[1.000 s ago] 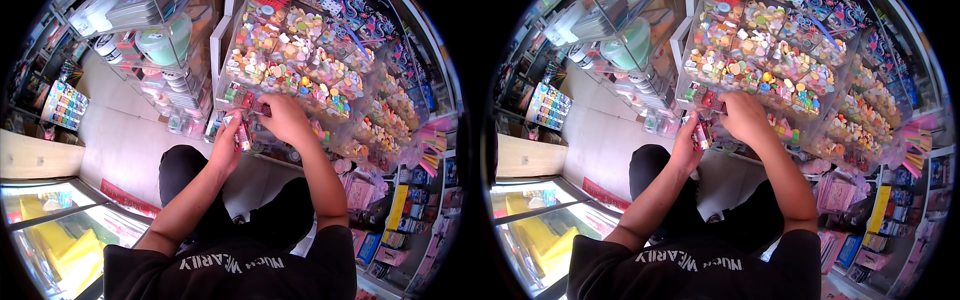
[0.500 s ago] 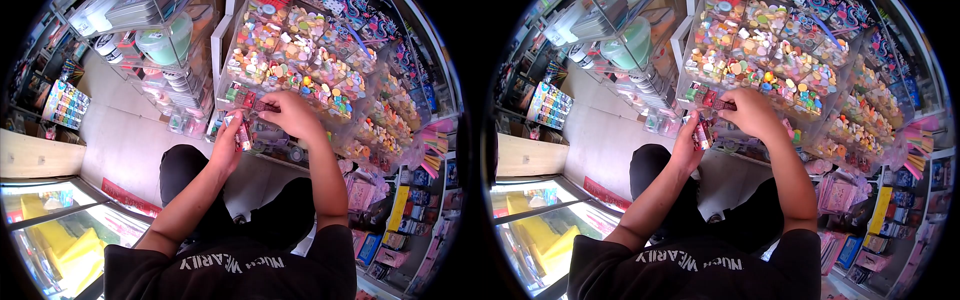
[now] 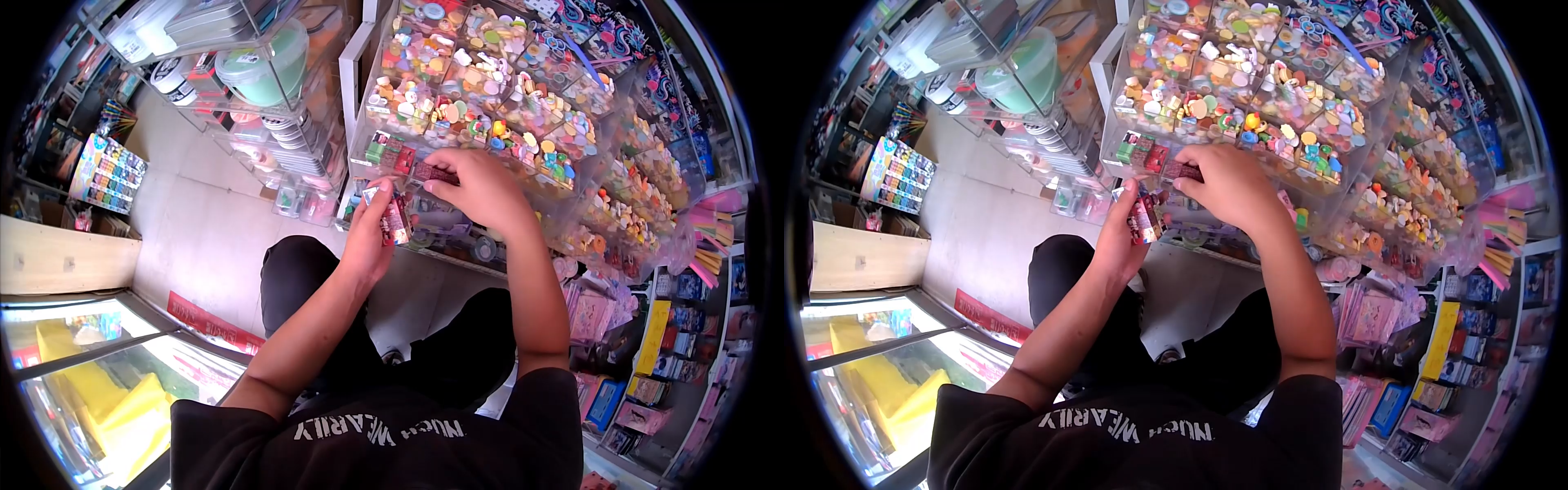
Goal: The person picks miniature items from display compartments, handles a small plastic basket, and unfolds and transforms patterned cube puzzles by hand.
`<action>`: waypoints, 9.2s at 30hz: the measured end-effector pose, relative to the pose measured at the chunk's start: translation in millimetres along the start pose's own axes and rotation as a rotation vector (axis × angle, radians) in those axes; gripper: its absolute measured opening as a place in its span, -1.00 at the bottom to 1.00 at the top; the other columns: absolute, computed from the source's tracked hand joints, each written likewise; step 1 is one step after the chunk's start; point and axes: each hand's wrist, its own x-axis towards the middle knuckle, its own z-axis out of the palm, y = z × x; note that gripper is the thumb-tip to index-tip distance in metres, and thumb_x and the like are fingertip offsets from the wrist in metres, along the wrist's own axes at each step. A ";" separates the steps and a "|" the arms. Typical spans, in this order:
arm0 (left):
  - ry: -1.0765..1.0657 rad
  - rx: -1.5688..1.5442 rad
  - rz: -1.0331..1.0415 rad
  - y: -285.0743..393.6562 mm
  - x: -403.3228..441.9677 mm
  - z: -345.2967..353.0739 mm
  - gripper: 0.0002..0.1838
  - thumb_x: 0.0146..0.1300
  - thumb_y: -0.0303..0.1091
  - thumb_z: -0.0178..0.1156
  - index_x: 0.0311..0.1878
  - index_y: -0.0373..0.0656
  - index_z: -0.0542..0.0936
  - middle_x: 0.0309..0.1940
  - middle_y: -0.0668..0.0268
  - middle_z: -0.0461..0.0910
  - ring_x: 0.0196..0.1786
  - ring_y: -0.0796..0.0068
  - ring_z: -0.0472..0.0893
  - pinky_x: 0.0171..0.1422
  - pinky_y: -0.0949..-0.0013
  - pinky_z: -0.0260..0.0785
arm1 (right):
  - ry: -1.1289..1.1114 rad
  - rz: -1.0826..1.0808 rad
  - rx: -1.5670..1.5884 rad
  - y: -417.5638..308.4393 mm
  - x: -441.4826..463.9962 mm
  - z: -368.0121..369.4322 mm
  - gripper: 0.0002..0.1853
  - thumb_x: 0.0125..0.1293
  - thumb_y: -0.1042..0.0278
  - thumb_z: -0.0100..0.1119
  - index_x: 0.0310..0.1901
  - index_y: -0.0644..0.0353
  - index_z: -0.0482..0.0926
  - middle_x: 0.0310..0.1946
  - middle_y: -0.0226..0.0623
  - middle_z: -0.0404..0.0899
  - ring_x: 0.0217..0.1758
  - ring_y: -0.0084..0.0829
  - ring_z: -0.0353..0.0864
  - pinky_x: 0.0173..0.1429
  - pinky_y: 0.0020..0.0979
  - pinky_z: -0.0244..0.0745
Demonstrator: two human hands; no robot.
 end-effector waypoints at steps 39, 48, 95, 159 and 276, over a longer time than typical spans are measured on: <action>-0.079 -0.077 0.013 -1.7 2.4 -3.1 -0.62 0.50 0.00 0.14 0.20 -0.01 0.48 -0.14 0.46 0.58 -0.10 0.60 0.59 0.04 0.27 0.54 | 0.266 0.024 -0.170 -12.6 7.9 41.9 -0.62 0.31 0.13 0.12 -0.41 0.36 0.59 -0.38 0.01 0.65 -0.20 0.01 0.65 0.02 -0.05 0.48; -0.036 -0.055 0.008 1.4 0.1 0.5 -0.60 0.49 0.01 0.17 0.22 -0.01 0.47 -0.12 0.45 0.58 -0.07 0.59 0.60 0.05 0.27 0.54 | 0.047 0.195 -0.218 -29.1 18.3 31.6 -0.59 0.34 0.12 0.07 -0.33 0.40 0.63 -0.36 0.14 0.65 -0.20 0.11 0.66 -0.01 0.00 0.51; 0.048 -0.082 -0.039 2.6 -12.6 10.2 -0.63 0.47 -0.01 0.20 0.18 0.01 0.48 -0.16 0.42 0.57 -0.08 0.57 0.60 0.08 0.23 0.55 | 0.794 0.193 1.393 -25.9 4.6 47.2 -0.60 0.63 0.03 -0.08 -0.22 0.20 0.51 -0.47 -0.31 0.56 -0.52 -0.49 0.53 -0.52 -0.47 0.36; -0.086 -0.332 0.042 12.1 -0.6 -18.0 -0.52 0.36 -0.11 0.18 0.23 -0.19 0.50 0.09 0.15 0.64 0.15 0.19 0.62 0.36 0.02 0.36 | 0.004 0.052 -0.414 -30.9 12.2 37.1 -0.59 0.24 0.10 0.27 -0.27 0.41 0.61 -0.28 0.04 0.64 -0.15 0.02 0.69 0.01 -0.06 0.58; -0.097 -0.328 0.038 5.3 7.4 -10.7 -0.57 0.43 -0.11 0.14 0.16 -0.26 0.52 0.03 0.15 0.66 0.12 0.26 0.62 0.34 0.19 0.35 | 0.378 -0.078 -0.354 -7.4 0.2 65.7 -0.57 -0.06 0.47 0.51 -0.09 0.32 0.62 -0.17 -0.16 0.58 -0.05 -0.06 0.60 0.04 -0.15 0.54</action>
